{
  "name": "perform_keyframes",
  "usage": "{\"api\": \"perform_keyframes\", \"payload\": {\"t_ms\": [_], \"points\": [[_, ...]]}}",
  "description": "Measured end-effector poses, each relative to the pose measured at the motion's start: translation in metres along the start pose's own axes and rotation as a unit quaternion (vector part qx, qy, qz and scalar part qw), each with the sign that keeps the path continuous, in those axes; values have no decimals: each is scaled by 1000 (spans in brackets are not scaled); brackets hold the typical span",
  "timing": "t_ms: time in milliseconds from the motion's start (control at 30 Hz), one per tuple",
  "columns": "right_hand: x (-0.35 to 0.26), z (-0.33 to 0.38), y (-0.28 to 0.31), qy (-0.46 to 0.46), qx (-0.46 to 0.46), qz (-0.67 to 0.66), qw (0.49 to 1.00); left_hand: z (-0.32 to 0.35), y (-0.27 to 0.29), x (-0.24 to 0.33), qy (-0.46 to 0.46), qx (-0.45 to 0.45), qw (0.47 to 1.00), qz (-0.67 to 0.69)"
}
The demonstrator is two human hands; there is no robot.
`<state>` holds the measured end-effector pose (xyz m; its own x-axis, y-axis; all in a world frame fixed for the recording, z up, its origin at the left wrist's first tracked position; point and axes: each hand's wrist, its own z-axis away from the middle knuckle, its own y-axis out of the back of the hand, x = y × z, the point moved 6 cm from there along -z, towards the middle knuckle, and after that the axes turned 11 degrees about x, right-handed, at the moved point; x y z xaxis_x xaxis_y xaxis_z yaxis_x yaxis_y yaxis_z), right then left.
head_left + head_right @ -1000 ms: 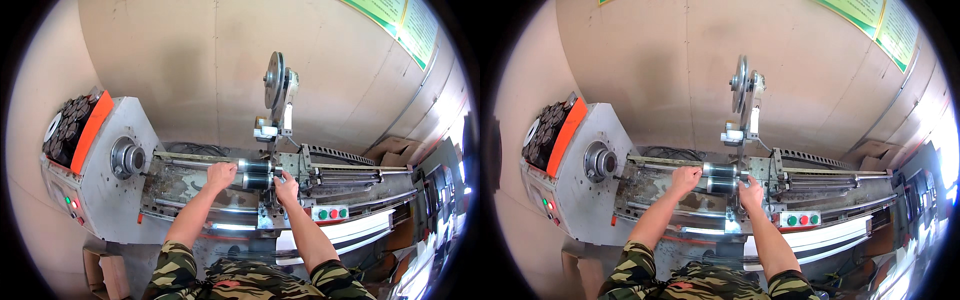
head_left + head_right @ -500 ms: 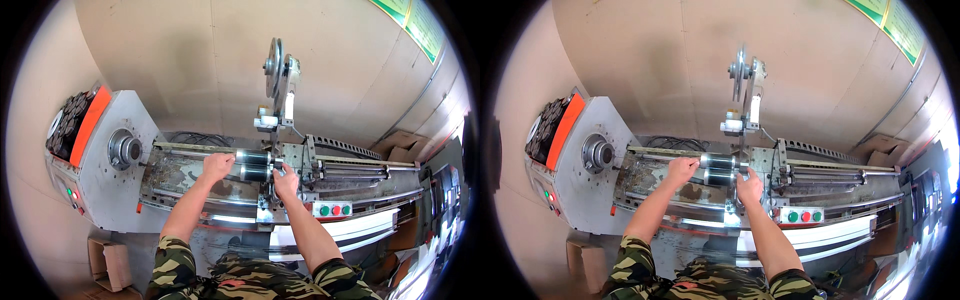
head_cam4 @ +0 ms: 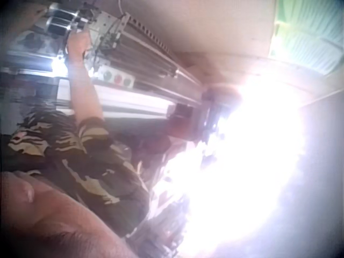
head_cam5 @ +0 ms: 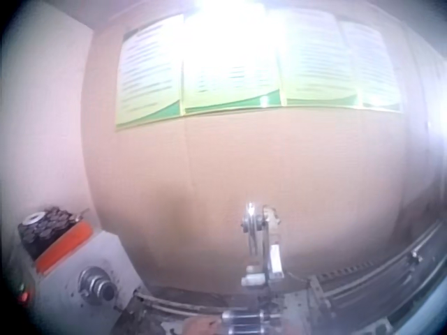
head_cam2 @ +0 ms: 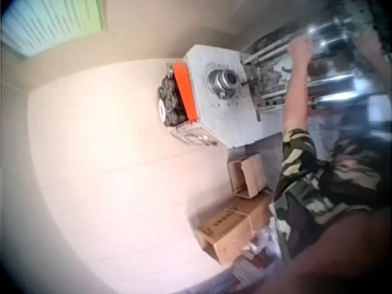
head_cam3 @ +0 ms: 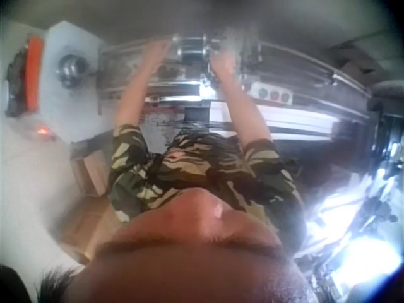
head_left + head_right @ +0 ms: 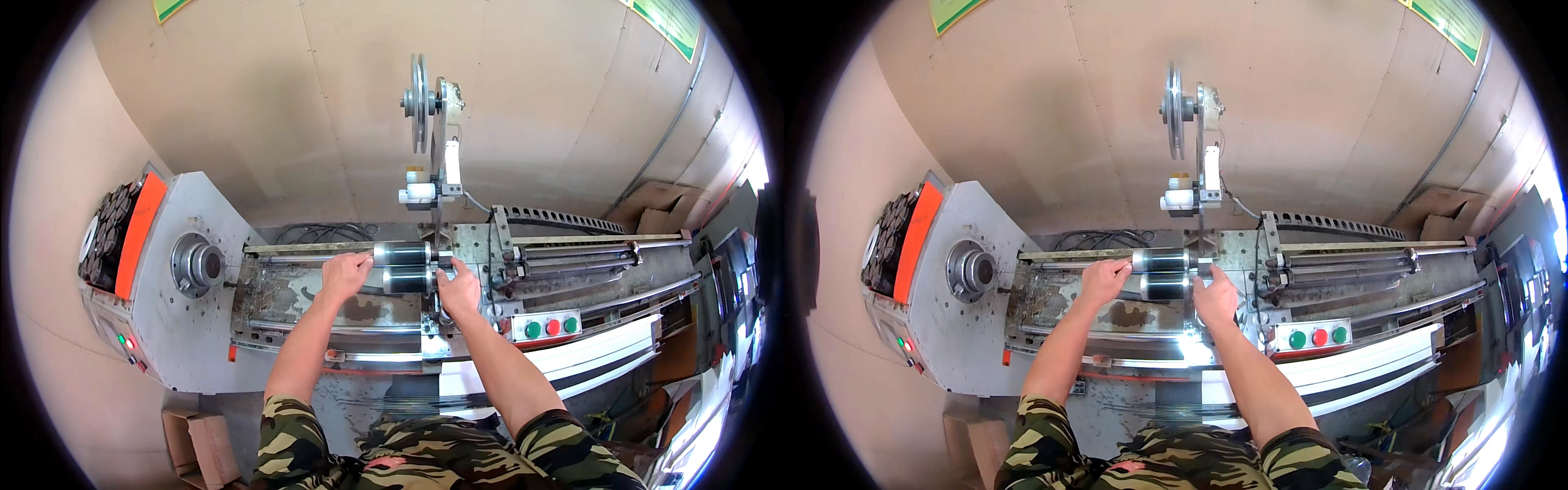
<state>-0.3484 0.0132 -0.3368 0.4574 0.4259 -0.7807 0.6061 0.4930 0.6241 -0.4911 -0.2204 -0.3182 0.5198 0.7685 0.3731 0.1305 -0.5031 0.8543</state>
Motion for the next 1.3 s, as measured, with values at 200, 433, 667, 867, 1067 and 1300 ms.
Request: {"api": "perform_keyframes", "payload": {"t_ms": [200,433,667,867,1067,1300], "points": [[0,-1,1,7,3,2,1000,0,-2,1,-1,-5,1000,-2],[-1,-1,4,11,9,-13,1000,-1,-4,0,-16,-2,1000,-5],[3,-3,3,13,9,-7,1000,-2,-5,3,-6,-18,1000,-4],[10,-7,-2,-2,1,-5,1000,-2,-11,-1,-12,-16,1000,5],[14,-9,-3,12,24,2,1000,-2,-11,4,-8,-2,1000,13],[15,-10,-3,22,39,-9,999,-2,-17,3,-20,2,1000,8]]}}
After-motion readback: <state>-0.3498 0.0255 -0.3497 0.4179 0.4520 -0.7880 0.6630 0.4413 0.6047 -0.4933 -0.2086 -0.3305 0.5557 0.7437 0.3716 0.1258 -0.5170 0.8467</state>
